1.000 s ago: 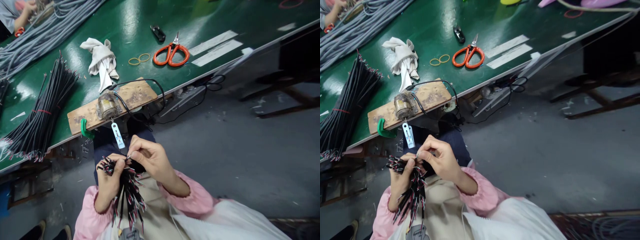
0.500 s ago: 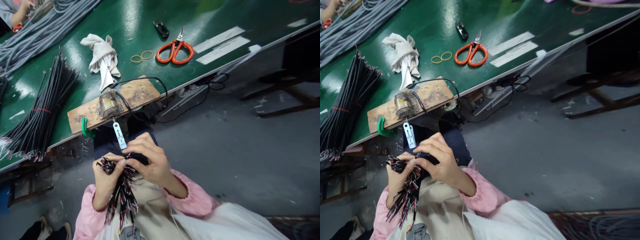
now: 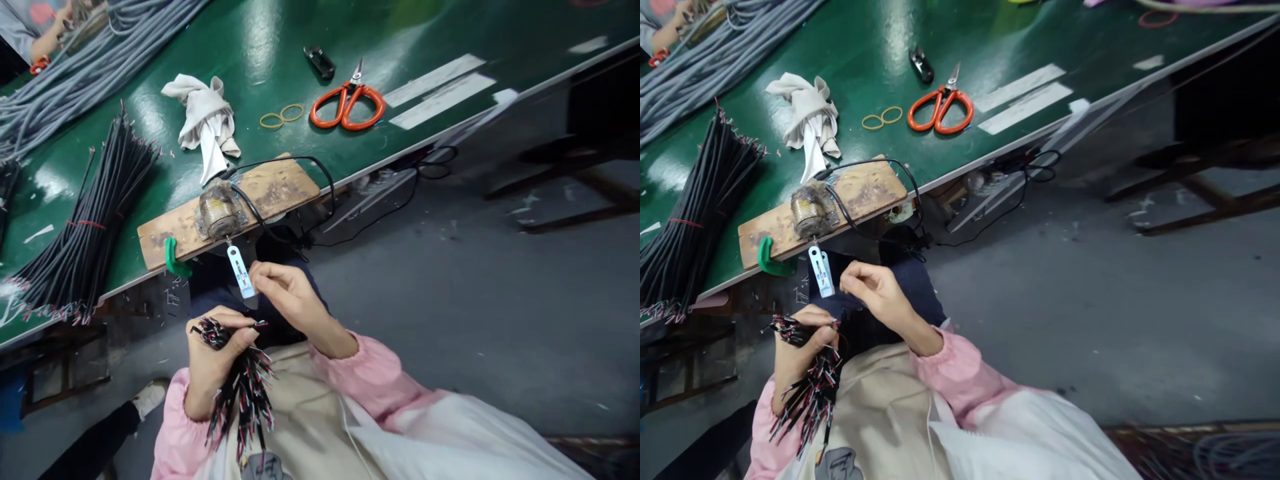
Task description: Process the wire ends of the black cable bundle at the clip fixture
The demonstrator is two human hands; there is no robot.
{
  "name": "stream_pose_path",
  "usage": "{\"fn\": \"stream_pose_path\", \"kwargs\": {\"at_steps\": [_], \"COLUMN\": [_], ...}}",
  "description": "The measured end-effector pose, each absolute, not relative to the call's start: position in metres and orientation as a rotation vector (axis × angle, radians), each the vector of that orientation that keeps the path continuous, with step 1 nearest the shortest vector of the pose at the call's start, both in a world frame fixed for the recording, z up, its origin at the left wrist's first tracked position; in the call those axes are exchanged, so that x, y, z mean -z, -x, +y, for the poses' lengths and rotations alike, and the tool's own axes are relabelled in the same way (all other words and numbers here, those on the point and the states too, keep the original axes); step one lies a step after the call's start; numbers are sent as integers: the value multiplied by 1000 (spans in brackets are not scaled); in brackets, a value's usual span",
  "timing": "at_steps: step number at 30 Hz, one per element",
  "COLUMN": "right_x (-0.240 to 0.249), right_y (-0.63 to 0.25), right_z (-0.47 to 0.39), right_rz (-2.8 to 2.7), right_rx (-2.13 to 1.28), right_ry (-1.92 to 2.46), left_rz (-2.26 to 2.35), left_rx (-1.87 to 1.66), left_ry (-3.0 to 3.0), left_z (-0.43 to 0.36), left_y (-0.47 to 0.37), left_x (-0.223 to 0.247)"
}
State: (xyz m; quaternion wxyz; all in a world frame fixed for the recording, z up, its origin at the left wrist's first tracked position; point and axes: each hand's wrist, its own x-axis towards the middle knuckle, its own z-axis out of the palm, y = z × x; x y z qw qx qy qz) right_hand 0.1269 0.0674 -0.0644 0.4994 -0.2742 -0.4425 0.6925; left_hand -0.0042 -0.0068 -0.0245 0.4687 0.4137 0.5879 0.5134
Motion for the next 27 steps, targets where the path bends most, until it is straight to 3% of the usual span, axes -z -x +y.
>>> {"fn": "stream_pose_path", "kwargs": {"at_steps": [8,27], "right_x": [27,39], "right_y": [-111,-105], "right_z": [95,88], "right_rz": [-937,-655], "right_rx": [-1997,-2247], "right_ry": [662,496], "left_rz": [1491,1429], "left_rx": [-1351,-1373], "left_ry": [-989,-839], "left_z": [-2,2], "left_y": [2,-4], "left_x": [25,19]}}
